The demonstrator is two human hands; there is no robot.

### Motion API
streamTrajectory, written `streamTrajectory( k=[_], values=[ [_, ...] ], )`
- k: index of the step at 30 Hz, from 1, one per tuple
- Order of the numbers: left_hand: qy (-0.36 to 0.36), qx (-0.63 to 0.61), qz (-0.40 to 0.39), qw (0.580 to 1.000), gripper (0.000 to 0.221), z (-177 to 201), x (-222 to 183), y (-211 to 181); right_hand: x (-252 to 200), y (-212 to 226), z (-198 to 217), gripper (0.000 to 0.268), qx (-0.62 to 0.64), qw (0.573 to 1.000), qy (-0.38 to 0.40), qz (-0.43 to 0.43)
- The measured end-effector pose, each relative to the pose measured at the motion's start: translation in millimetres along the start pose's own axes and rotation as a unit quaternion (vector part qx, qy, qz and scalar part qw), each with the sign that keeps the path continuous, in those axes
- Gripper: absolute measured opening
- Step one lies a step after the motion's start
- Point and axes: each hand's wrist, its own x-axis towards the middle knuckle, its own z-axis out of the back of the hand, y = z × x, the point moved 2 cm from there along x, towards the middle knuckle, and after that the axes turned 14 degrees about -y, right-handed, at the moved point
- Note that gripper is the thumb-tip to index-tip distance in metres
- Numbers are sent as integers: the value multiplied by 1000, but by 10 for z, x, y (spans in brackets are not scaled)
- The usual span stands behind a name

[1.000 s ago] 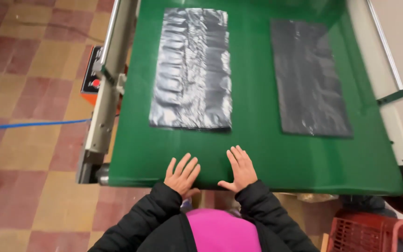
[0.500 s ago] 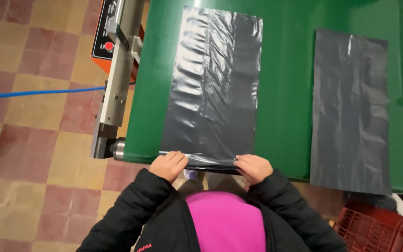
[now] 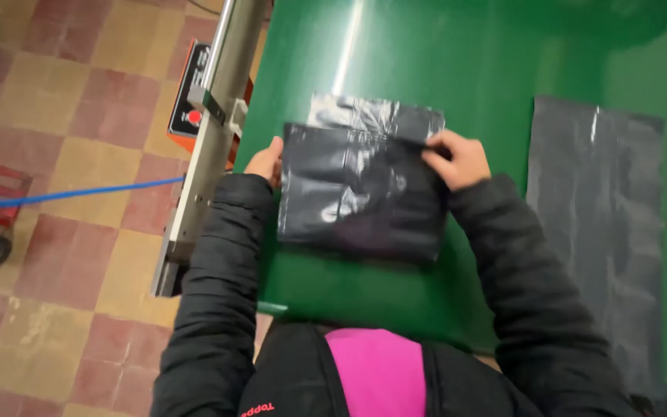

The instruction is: Folding plastic bags on a conveyor belt and placing them into a collection basket.

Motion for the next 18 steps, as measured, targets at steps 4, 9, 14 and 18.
streamTrajectory(
  k=[4,9,14,18],
  values=[
    [-57,17,-81,995,38,-139,188,74,597,-916,-458,24,-47,996,-27,-73],
    [-147,293,-230,917,30,-470,-685,-484,543,-1433,-773,19,-124,989,-23,74],
    [-147,419,-274,853,30,-594,-935,-881,539,-1257,-730,25,-198,977,0,79],
    [-189,623,-364,666,31,-1040,-1381,-1502,659,-1251,-776,52,-195,978,54,39]
  ],
)
